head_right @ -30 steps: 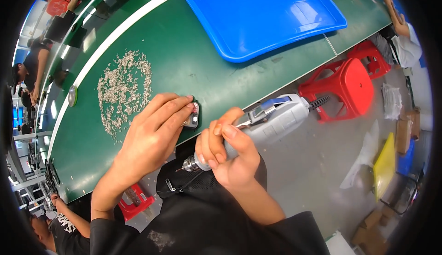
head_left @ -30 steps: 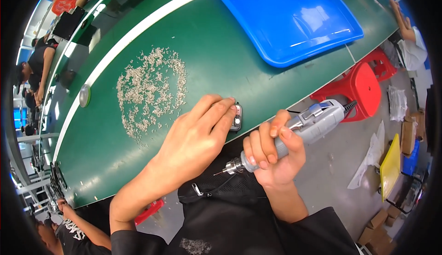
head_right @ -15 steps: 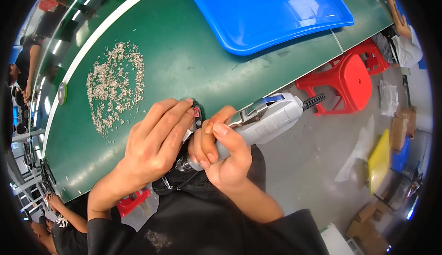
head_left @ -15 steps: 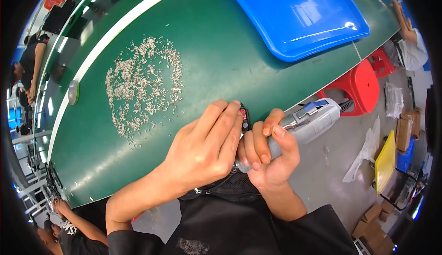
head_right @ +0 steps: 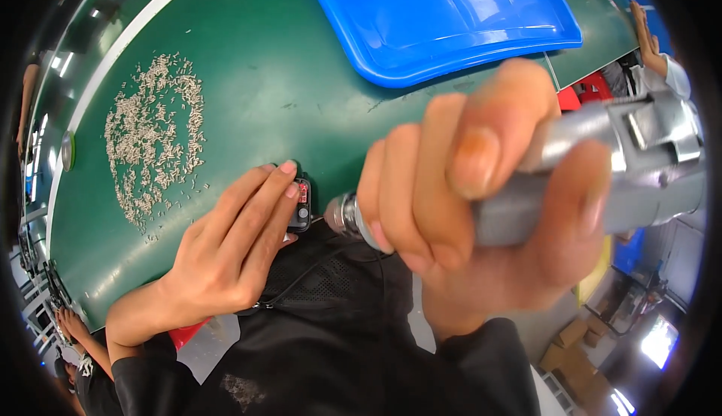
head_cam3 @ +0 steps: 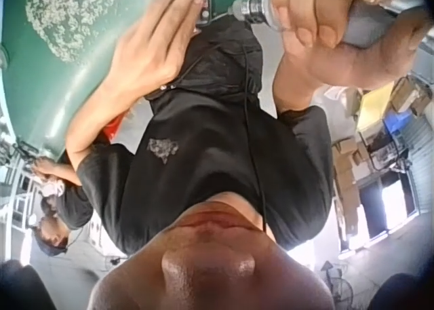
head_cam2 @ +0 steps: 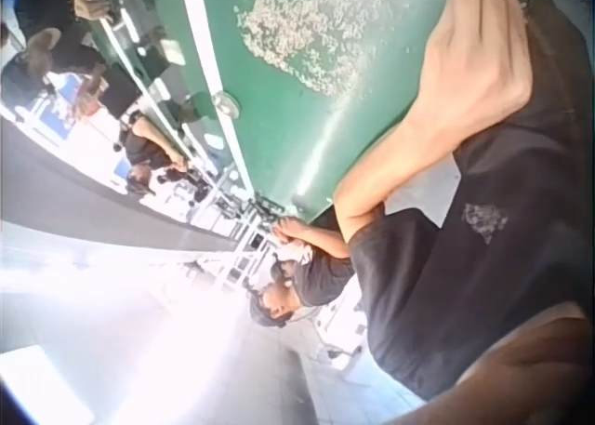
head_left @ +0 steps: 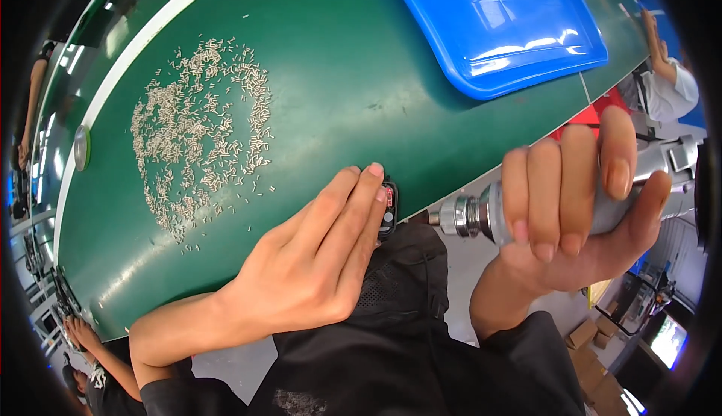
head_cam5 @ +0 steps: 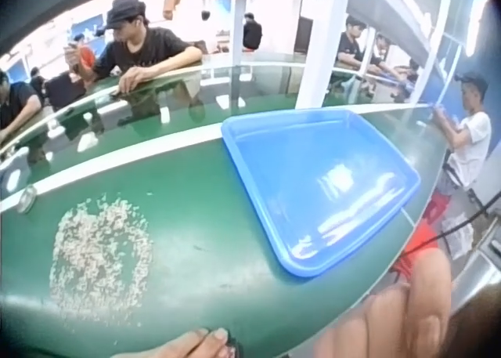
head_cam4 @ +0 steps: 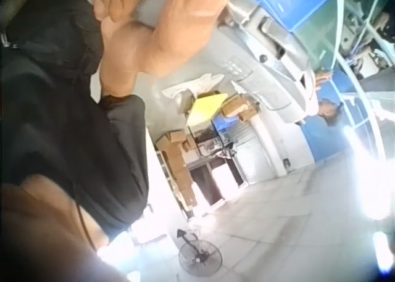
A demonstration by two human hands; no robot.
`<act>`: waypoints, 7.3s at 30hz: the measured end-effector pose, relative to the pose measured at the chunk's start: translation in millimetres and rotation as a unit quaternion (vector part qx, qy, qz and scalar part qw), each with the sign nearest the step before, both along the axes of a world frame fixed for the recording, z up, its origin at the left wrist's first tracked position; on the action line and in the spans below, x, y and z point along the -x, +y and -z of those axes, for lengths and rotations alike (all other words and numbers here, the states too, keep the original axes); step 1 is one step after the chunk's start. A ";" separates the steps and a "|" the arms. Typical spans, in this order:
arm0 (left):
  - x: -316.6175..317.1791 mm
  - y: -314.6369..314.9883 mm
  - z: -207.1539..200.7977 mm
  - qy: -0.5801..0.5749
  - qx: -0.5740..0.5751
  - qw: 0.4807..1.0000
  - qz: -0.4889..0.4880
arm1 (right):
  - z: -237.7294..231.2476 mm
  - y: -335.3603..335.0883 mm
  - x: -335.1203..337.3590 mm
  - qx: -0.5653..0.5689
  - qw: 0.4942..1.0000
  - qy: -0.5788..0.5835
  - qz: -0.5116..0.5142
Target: Assembling small electronic components, possibly toy car chassis, using an electric screwdriver at a production line bench.
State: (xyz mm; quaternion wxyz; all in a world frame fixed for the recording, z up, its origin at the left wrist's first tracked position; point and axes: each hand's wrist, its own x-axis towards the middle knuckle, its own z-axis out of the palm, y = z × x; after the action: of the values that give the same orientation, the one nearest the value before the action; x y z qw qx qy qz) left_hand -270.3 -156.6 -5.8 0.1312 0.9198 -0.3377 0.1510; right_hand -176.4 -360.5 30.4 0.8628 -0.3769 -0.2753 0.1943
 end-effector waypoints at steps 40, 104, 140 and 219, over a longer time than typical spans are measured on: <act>27.4 20.7 -8.2 0.035 0.066 0.997 -0.011 | 8.4 36.5 -23.6 -0.118 0.983 -0.061 -0.129; 90.4 -7.3 -3.4 0.237 0.670 0.686 -0.154 | 13.0 35.0 62.0 -0.254 0.958 0.132 0.001; 76.9 -27.5 -3.0 0.102 0.459 0.862 -0.190 | 12.6 27.7 62.8 -0.239 0.960 0.135 0.059; -27.1 1.6 -16.8 0.074 0.077 0.994 -0.031 | 53.3 39.4 83.6 -0.139 0.944 0.294 0.047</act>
State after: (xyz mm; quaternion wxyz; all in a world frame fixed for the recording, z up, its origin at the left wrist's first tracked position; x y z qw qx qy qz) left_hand -243.2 -155.0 11.0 0.2218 0.9255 -0.2859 0.1119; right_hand -260.1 -321.1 -23.0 0.9573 -0.1918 -0.0156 0.2160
